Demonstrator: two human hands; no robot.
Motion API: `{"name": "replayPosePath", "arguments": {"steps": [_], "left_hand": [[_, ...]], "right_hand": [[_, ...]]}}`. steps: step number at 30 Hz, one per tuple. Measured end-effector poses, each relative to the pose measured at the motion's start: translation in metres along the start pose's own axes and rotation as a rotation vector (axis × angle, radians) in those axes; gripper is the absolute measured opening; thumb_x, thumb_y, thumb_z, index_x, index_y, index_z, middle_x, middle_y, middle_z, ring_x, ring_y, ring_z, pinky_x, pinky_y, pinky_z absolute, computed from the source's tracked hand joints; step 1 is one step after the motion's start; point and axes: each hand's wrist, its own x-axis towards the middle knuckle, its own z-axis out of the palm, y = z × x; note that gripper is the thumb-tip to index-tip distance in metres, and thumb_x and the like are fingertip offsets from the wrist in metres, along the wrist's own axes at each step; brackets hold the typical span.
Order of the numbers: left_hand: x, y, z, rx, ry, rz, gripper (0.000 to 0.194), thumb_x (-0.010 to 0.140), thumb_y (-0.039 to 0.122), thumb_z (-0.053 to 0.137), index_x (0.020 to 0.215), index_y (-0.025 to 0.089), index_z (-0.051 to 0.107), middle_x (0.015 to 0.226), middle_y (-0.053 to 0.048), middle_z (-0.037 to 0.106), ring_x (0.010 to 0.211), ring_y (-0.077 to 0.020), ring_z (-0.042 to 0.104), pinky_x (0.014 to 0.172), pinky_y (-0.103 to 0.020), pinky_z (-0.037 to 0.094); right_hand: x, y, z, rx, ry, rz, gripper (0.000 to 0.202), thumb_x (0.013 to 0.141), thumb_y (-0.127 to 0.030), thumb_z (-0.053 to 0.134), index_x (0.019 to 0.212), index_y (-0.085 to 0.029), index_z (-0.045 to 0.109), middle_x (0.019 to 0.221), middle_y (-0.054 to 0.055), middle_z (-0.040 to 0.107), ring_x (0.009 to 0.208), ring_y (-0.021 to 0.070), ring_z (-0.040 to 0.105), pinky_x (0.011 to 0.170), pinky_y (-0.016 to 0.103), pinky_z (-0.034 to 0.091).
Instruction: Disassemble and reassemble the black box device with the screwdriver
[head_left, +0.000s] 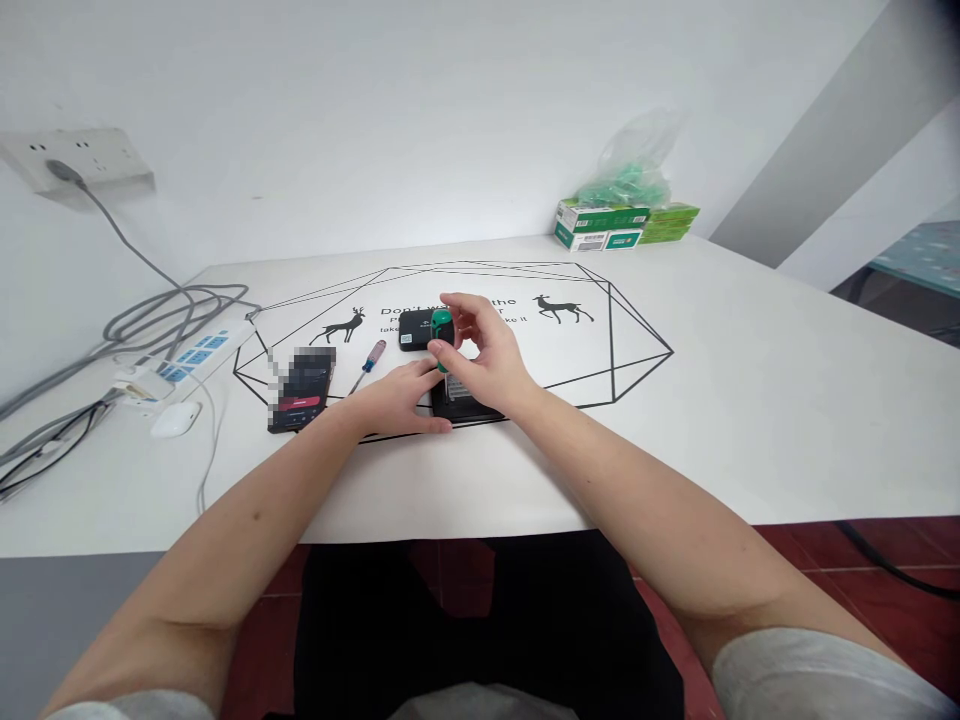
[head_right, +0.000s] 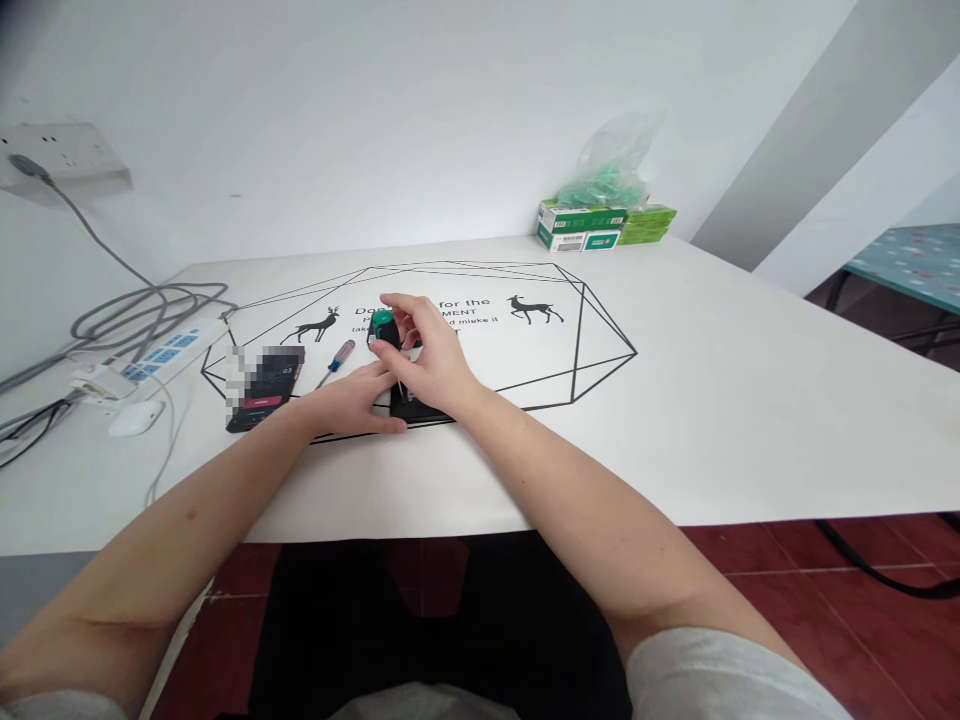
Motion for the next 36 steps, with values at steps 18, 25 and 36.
{"name": "replayPosePath", "arguments": {"steps": [18,25,36], "left_hand": [[0.0,-0.003,0.003,0.021,-0.032,-0.04,0.1,0.094,0.07,0.075,0.176,0.028,0.037,0.186,-0.016,0.027,0.167,-0.0465,0.033,0.133,-0.062,0.035],[0.001,-0.004,0.002,0.017,-0.012,0.026,0.093,0.096,0.07,0.074,0.173,0.028,0.042,0.177,-0.017,0.043,0.161,-0.0475,0.041,0.128,-0.063,0.042],[0.001,-0.005,0.003,0.009,0.014,0.048,0.091,0.095,0.068,0.077,0.17,0.026,0.046,0.176,-0.018,0.043,0.16,-0.0471,0.044,0.128,-0.063,0.043]], "right_hand": [[0.002,0.007,-0.001,0.095,0.1,0.019,0.045,0.097,-0.044,0.075,0.137,-0.033,0.058,0.112,0.002,0.064,0.077,0.0157,0.059,0.079,0.041,0.063],[0.0,-0.003,-0.001,0.071,0.025,-0.017,0.035,0.095,-0.038,0.075,0.127,-0.031,0.061,0.11,0.004,0.065,0.088,0.0195,0.063,0.082,0.043,0.062],[0.0,-0.005,-0.003,0.117,-0.012,0.032,0.035,0.094,-0.035,0.075,0.124,-0.03,0.059,0.122,0.006,0.066,0.105,0.0222,0.067,0.076,0.038,0.06]]}}
